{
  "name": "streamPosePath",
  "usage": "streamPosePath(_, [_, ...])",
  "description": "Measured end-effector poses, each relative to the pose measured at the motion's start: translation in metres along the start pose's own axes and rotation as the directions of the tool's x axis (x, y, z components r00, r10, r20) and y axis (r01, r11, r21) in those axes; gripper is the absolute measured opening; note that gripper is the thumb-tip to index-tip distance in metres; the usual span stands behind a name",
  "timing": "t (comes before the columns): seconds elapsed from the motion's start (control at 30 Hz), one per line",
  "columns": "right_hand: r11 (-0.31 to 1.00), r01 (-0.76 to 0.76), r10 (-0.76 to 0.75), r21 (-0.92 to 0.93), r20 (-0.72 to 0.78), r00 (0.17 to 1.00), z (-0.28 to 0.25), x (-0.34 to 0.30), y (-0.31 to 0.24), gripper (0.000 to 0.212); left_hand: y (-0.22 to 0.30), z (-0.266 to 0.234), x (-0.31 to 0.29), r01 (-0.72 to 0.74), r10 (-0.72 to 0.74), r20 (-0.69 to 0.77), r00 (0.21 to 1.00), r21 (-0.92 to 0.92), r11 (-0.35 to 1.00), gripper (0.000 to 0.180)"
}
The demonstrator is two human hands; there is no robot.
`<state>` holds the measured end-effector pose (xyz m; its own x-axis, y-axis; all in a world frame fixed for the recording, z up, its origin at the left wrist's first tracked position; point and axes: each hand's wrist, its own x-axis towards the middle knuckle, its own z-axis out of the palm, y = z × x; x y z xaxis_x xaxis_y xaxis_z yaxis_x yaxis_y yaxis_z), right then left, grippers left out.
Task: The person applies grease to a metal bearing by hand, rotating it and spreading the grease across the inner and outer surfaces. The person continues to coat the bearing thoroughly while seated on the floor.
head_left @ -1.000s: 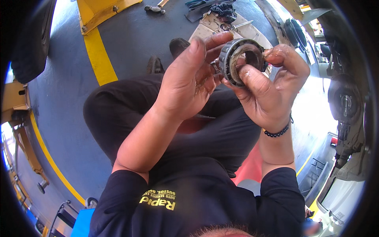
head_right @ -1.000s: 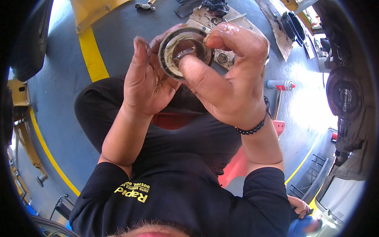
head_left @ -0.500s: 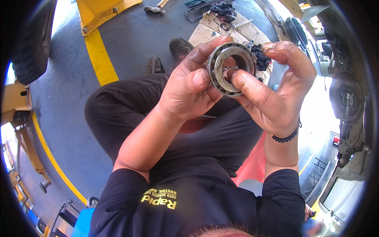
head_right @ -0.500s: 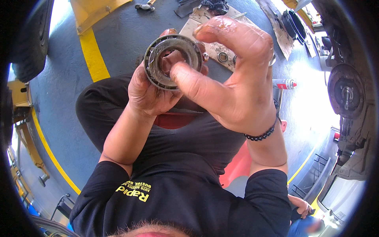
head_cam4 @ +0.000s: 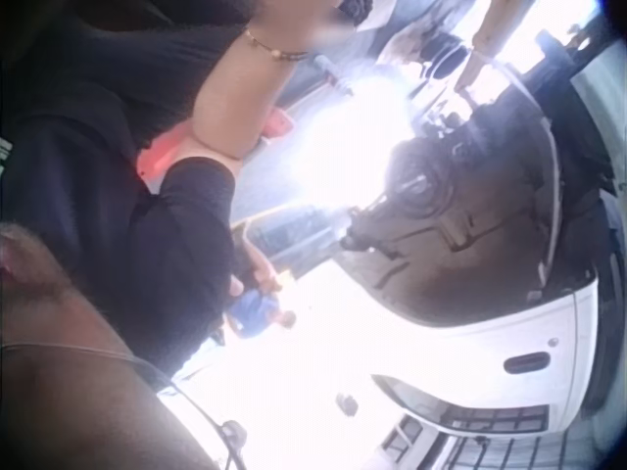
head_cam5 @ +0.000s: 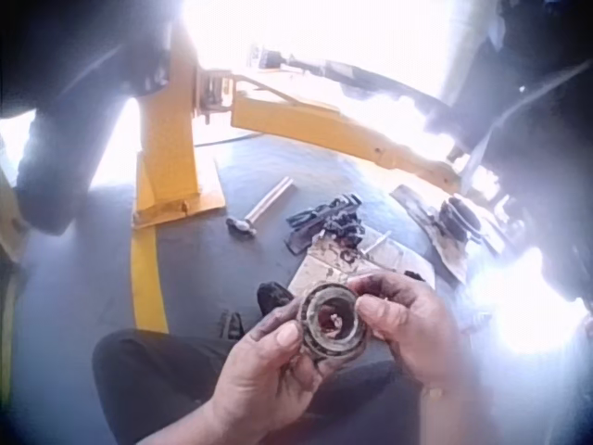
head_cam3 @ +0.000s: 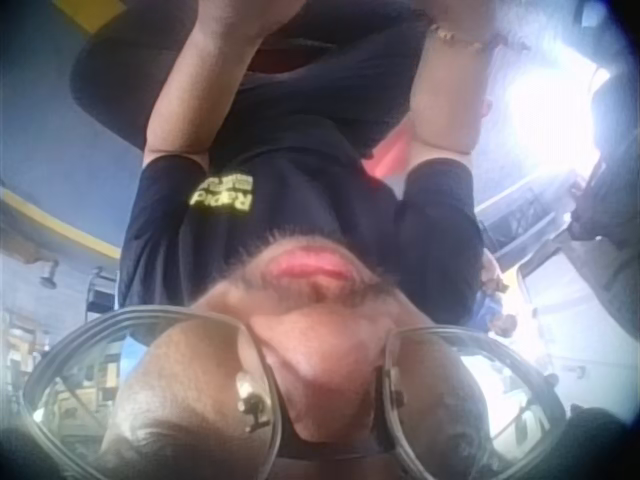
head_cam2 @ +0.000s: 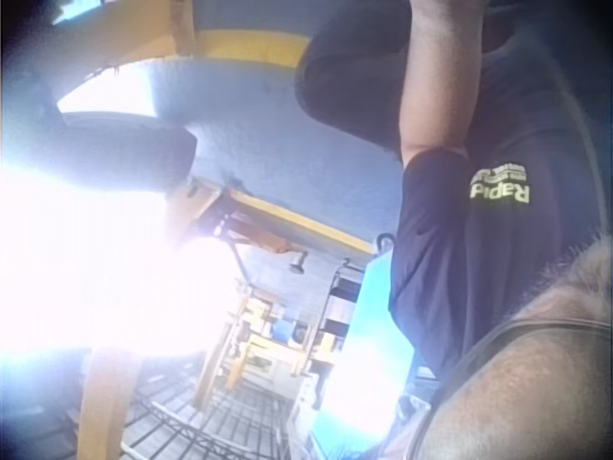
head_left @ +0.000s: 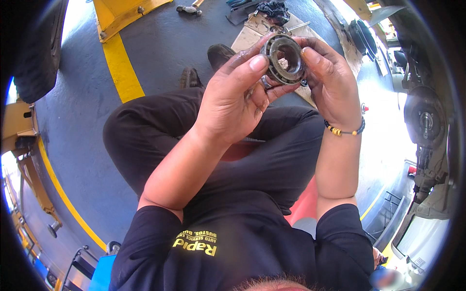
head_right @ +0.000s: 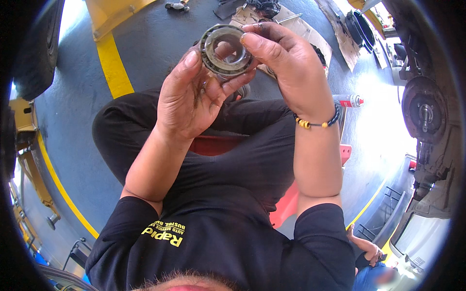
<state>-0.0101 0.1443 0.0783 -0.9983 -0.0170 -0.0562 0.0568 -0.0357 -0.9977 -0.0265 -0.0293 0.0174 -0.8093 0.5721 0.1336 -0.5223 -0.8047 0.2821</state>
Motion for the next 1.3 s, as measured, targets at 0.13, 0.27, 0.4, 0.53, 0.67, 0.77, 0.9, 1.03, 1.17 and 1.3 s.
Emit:
streamPosePath(0.13, [0.974, -0.151, 0.132, 0.169, 0.117, 0.984, -0.012, 0.001, -0.004, 0.038, 0.003, -0.005, 0.001, 0.031, -0.033, 0.061, 0.998, 0.031, 0.999, 0.061])
streamPosePath(0.27, [0.971, -0.146, 0.121, 0.188, 0.139, 0.983, -0.009, 0.000, -0.011, 0.039, 0.006, -0.005, 0.000, 0.036, -0.041, 0.063, 0.997, 0.073, 0.997, 0.055])
streamPosePath(0.4, [0.986, -0.083, 0.071, 0.143, 0.091, 0.993, -0.002, -0.004, -0.014, 0.041, 0.013, -0.009, 0.001, 0.018, -0.028, 0.068, 0.997, 0.145, 0.989, 0.058])
streamPosePath(0.53, [0.976, -0.148, 0.130, 0.157, 0.115, 0.985, -0.005, -0.005, -0.012, 0.042, 0.019, -0.008, 0.000, -0.019, 0.008, 0.046, 0.999, 0.229, 0.973, 0.052])
streamPosePath(0.67, [0.967, -0.139, 0.111, 0.213, 0.136, 0.984, 0.004, -0.009, -0.013, 0.039, 0.024, -0.009, 0.002, 0.011, -0.017, 0.022, 1.000, 0.270, 0.963, 0.052])
streamPosePath(0.77, [0.988, 0.085, -0.091, 0.131, 0.039, 0.995, 0.017, -0.015, -0.006, 0.036, 0.018, -0.009, 0.007, -0.034, 0.046, -0.086, 0.995, 0.136, 0.990, 0.060])
streamPosePath(0.9, [0.966, 0.246, -0.241, 0.076, -0.073, 0.968, 0.027, -0.022, 0.008, 0.034, 0.017, -0.017, 0.004, -0.164, 0.168, -0.007, 0.986, -0.259, 0.952, 0.078])
streamPosePath(1.03, [0.952, 0.307, -0.307, -0.020, -0.130, 0.943, 0.040, -0.026, 0.038, 0.039, 0.024, -0.011, -0.004, -0.100, 0.140, 0.072, 0.987, -0.405, 0.909, 0.081])
streamPosePath(1.17, [0.854, 0.444, -0.482, -0.271, -0.092, 0.871, 0.060, -0.022, 0.058, 0.046, 0.022, -0.019, -0.007, -0.120, 0.179, 0.105, 0.978, -0.418, 0.901, 0.083])
streamPosePath(1.3, [0.846, 0.464, -0.479, -0.263, 0.007, 0.878, 0.072, -0.035, 0.063, 0.046, 0.025, -0.001, -0.009, -0.230, 0.183, -0.143, 0.973, -0.489, 0.841, 0.086])
